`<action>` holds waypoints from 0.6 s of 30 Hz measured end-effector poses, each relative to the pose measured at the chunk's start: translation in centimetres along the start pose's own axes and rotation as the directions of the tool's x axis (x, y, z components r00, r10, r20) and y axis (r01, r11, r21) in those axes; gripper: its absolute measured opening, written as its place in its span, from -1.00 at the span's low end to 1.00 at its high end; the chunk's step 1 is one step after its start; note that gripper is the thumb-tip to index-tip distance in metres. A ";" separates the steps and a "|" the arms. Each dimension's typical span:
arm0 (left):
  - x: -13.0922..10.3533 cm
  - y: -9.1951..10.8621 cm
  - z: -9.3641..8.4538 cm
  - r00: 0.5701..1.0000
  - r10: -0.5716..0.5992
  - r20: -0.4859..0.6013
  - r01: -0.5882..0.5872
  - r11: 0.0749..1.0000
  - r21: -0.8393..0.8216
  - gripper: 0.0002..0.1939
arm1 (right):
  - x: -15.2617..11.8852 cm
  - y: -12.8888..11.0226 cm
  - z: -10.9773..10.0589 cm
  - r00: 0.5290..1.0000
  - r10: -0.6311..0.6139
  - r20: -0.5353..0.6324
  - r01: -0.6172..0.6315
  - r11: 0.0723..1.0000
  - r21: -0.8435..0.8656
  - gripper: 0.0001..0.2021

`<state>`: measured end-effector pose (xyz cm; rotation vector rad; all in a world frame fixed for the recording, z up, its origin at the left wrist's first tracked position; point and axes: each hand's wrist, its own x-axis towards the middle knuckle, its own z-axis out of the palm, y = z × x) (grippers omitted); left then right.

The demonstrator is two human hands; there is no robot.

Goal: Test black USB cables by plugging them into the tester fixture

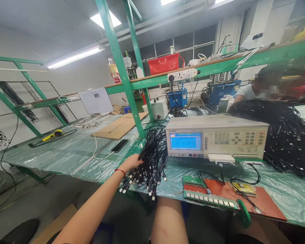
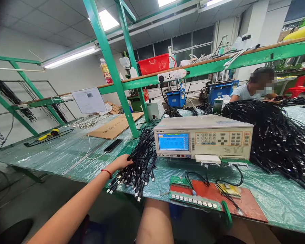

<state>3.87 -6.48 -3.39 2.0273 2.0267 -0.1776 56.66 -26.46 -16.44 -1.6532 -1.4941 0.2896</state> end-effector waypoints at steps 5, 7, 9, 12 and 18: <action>0.1 -0.5 -0.8 0.999 -0.010 0.037 0.011 0.999 -0.033 -0.72 | -0.7 -0.3 -0.1 0.999 -0.020 -0.032 0.021 0.999 0.035 -0.65; 0.0 -0.5 -1.2 0.999 -0.018 0.033 0.019 0.999 -0.033 -0.73 | -0.8 -0.4 -0.1 0.999 -0.014 -0.041 0.016 0.999 0.041 -0.66; -0.1 -0.3 -1.5 0.999 -0.028 0.020 0.029 0.999 -0.032 -0.73 | -0.7 -0.5 -0.1 0.999 -0.010 -0.050 0.012 0.999 0.046 -0.67; -0.2 0.2 -1.8 0.999 -0.044 0.020 0.045 0.998 -0.036 -0.74 | -0.4 -0.6 -0.1 0.998 -0.005 -0.056 0.008 0.999 0.052 -0.68; -0.3 0.9 -1.8 0.997 -0.070 0.039 0.074 0.992 -0.102 -0.74 | -0.4 -0.6 0.1 0.999 0.013 -0.046 -0.011 0.999 0.044 -0.70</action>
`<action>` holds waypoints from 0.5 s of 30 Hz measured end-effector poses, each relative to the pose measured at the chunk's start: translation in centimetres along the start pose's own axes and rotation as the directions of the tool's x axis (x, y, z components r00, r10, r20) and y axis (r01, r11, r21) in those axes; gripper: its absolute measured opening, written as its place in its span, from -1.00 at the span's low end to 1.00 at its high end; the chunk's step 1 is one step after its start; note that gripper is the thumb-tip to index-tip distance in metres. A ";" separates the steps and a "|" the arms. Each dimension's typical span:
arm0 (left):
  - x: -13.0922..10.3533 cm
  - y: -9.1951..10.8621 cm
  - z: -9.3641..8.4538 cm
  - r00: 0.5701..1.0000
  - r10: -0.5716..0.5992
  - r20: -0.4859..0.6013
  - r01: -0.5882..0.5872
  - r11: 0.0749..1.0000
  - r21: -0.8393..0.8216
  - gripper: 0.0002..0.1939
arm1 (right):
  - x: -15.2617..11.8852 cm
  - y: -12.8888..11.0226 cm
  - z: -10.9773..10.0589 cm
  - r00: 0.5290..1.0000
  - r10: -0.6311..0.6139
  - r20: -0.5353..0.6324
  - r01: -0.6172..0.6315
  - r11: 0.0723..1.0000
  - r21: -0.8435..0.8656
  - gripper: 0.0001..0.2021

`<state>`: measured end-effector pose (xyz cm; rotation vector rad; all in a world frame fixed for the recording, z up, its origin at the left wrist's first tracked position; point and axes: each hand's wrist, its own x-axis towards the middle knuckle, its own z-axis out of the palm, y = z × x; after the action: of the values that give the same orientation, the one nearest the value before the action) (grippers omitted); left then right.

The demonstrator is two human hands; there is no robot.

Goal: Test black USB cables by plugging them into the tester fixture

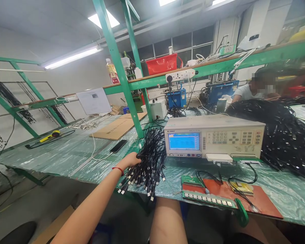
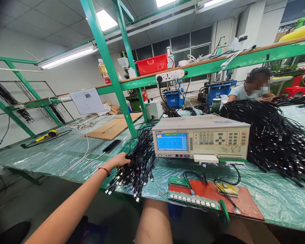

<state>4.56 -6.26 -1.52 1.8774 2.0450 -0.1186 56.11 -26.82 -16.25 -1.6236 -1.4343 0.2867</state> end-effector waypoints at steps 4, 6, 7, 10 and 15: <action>-0.1 -0.1 0.2 0.999 -0.024 0.022 0.025 0.996 -0.089 -0.75 | -0.1 0.4 0.5 0.999 0.031 0.042 -0.030 0.999 -0.037 -0.66; -0.4 -0.1 0.2 0.998 -0.030 0.053 0.038 0.988 -0.152 -0.76 | -0.1 0.5 0.8 0.996 0.053 0.071 -0.049 0.997 -0.054 -0.66; -0.7 -0.1 0.2 0.997 -0.027 0.076 0.041 0.981 -0.190 -0.76 | -0.2 0.6 0.9 0.995 0.056 0.081 -0.052 0.997 -0.052 -0.67; -1.7 -0.2 0.2 0.989 0.003 0.149 0.044 0.950 -0.310 -0.77 | -0.1 0.4 1.1 0.994 0.050 0.097 -0.047 0.998 -0.032 -0.71; -2.8 -0.1 -0.6 0.980 0.069 0.187 0.029 0.879 -0.476 -0.76 | 0.6 -0.6 0.7 0.994 0.048 0.101 -0.045 0.999 -0.028 -0.71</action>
<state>4.50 -8.74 -0.09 1.5103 1.7208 0.1833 55.44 -26.06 -15.96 -1.6856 -1.4833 0.3846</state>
